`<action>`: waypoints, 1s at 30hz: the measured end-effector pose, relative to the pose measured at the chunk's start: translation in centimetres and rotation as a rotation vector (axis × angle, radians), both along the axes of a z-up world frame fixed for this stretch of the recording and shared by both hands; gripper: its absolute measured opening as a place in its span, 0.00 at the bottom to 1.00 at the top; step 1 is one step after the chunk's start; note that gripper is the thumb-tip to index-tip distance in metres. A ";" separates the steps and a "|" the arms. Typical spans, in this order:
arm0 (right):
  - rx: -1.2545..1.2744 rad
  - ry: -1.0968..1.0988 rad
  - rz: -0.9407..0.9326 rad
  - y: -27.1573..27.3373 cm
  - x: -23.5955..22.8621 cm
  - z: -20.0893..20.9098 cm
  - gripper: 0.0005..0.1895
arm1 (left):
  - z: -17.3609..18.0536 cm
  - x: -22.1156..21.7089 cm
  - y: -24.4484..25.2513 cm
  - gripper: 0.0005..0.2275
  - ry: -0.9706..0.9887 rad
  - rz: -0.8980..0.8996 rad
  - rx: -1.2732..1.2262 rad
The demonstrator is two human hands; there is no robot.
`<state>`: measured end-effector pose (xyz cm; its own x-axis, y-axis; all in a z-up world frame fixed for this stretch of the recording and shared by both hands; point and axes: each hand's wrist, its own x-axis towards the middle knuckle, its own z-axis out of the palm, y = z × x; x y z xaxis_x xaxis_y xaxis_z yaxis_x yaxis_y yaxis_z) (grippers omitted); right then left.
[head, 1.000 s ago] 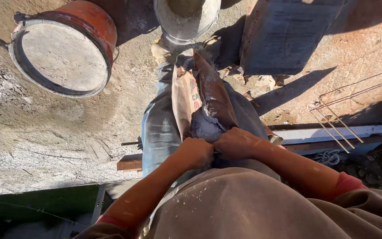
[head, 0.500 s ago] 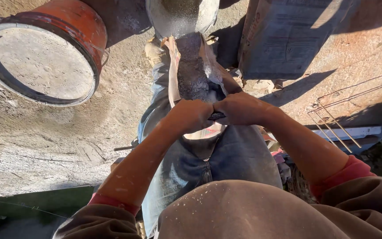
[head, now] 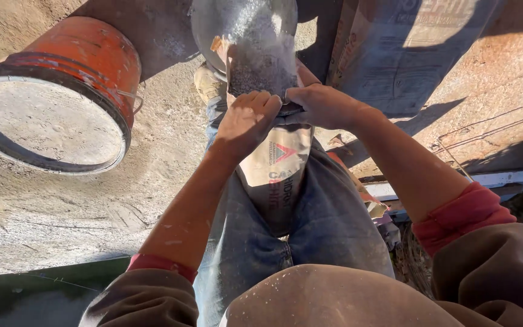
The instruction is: Mixing concrete by adding sand and cement into a cement mixer using buckets and a shovel.
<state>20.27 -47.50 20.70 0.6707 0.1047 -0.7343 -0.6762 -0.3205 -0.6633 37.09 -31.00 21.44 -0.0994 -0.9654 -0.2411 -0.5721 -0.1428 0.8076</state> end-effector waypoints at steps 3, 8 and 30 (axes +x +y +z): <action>-0.021 -0.174 -0.074 -1.4 0.8 -2.7 0.15 | -1.9 0.7 -0.9 0.08 -0.096 0.004 0.038; -0.031 -0.116 -0.139 -3.2 2.7 -4.7 0.35 | -3.2 2.8 -1.0 0.19 0.002 0.455 -0.011; -0.142 -0.104 -1.333 5.2 -6.8 -11.9 0.18 | -20.4 -2.6 8.6 0.27 1.230 1.347 1.001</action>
